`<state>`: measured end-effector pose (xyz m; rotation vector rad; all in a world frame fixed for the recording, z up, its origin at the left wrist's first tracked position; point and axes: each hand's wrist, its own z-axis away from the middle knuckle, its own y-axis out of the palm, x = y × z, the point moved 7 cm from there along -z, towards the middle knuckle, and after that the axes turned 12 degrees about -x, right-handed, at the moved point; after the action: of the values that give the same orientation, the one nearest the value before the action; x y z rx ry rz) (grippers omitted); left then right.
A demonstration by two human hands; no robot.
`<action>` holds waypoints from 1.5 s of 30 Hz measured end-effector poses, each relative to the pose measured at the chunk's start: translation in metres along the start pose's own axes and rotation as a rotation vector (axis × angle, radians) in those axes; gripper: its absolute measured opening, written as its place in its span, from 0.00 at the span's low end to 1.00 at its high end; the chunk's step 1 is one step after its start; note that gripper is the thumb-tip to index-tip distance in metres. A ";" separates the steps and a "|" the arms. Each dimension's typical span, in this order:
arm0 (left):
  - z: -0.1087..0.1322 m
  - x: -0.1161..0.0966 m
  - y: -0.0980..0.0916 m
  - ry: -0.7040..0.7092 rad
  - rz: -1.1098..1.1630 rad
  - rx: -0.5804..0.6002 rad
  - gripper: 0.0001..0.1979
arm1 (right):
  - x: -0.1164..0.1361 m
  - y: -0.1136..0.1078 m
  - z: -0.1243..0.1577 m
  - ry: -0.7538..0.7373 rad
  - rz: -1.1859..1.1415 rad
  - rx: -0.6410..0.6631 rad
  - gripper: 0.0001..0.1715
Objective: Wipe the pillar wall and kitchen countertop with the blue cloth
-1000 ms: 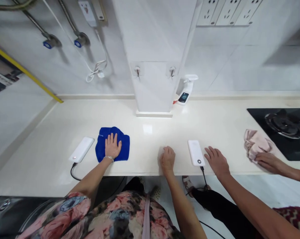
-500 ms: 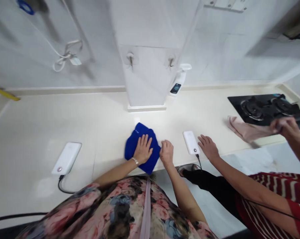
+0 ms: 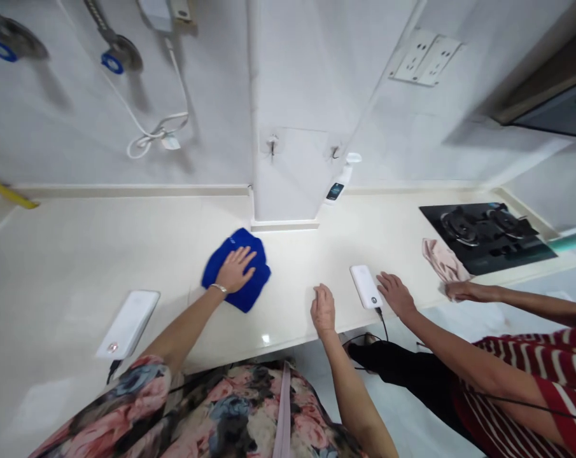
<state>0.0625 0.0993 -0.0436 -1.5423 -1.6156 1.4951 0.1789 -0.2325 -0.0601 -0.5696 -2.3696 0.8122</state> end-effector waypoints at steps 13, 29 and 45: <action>-0.010 0.192 -0.068 -0.579 -0.246 -0.187 0.35 | -0.002 -0.007 -0.018 0.083 0.124 -0.044 0.22; -0.123 0.157 -0.022 -0.384 -0.162 -0.186 0.33 | -0.030 0.022 -0.014 0.338 0.205 -0.010 0.22; -0.210 0.141 0.017 -0.292 -0.053 -0.174 0.29 | -0.020 0.023 -0.027 0.393 0.238 0.008 0.22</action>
<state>0.2137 0.3028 -0.0410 -1.4059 -1.9823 1.6493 0.2159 -0.2157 -0.0650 -0.9294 -1.9623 0.7314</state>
